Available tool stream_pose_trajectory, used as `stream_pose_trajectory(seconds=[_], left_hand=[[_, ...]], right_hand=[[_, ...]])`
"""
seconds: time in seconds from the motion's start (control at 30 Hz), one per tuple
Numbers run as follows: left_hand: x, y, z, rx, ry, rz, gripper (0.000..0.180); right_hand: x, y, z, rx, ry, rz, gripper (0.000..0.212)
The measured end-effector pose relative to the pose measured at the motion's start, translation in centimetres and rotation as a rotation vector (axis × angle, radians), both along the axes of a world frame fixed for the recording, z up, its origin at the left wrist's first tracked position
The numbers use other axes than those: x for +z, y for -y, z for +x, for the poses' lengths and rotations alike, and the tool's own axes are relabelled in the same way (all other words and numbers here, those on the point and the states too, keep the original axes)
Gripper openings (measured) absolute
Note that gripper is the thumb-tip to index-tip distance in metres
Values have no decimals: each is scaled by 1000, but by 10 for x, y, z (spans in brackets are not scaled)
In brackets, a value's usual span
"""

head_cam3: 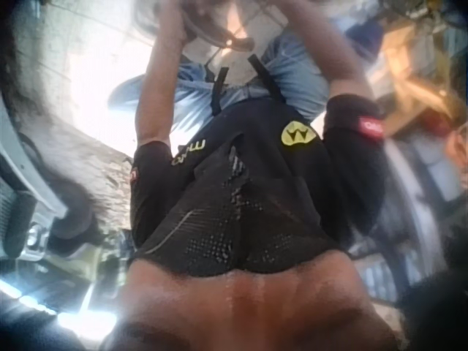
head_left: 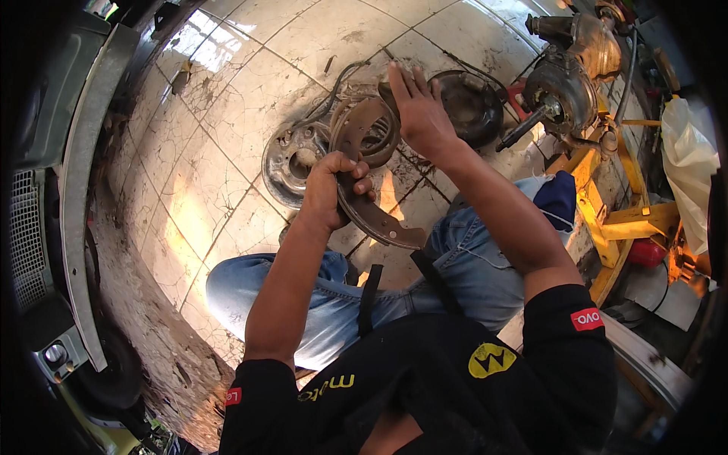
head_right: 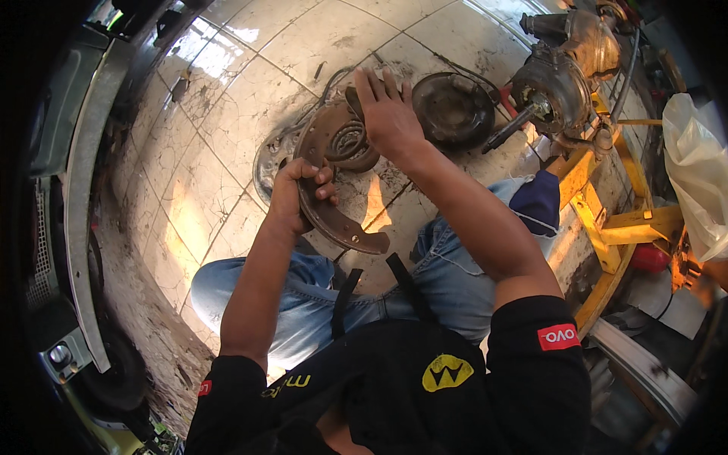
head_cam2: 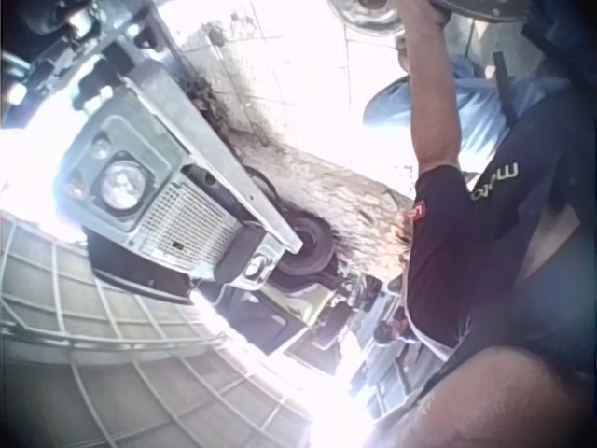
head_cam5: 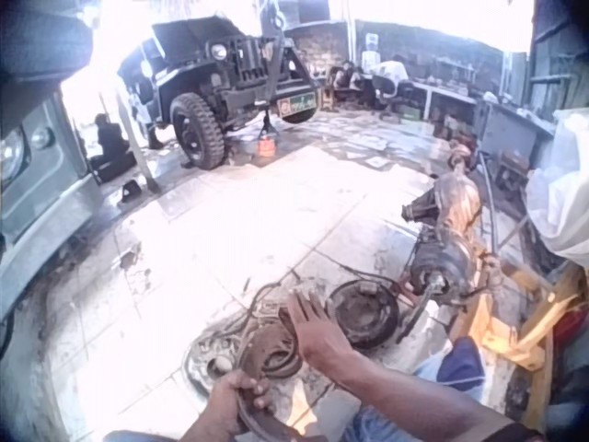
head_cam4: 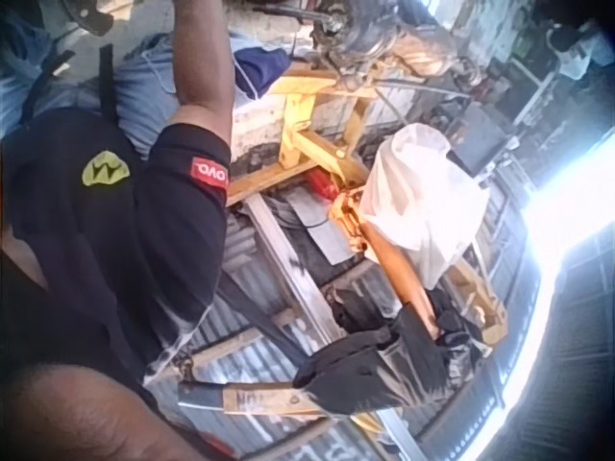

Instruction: The person sits on the floor and scrubs a curved brake shoe with a small abrasive block, repeatedly rubbing its surface and edges. The person holds the part with one hand and scrubs with the other, rotating the part to treat different areas.

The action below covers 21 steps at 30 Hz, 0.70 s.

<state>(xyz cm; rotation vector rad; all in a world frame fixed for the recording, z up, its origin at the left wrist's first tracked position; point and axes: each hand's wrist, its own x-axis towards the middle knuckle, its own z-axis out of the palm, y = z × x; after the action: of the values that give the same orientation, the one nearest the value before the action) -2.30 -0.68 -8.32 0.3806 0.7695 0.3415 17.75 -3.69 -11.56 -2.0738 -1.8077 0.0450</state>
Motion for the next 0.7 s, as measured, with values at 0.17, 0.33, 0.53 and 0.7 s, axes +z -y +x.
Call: stream_pose_trajectory(seconds=[0.17, 0.33, 0.53, 0.7], left_hand=[[1, -1, 4, -1, -54, -7, 18], [-1, 3, 2, -33, -38, 62, 18], [-5, 2, 1, -22, -34, -28, 18], [-1, 3, 0, 3, -44, 33, 16]], right_hand=[[-1, 7, -22, 274, 85, 95, 65], [3, 5, 0, -30, -12, 63, 63], [5, 7, -11, 130, 126, -127, 69], [10, 11, -15, 155, 17, 232, 60]])
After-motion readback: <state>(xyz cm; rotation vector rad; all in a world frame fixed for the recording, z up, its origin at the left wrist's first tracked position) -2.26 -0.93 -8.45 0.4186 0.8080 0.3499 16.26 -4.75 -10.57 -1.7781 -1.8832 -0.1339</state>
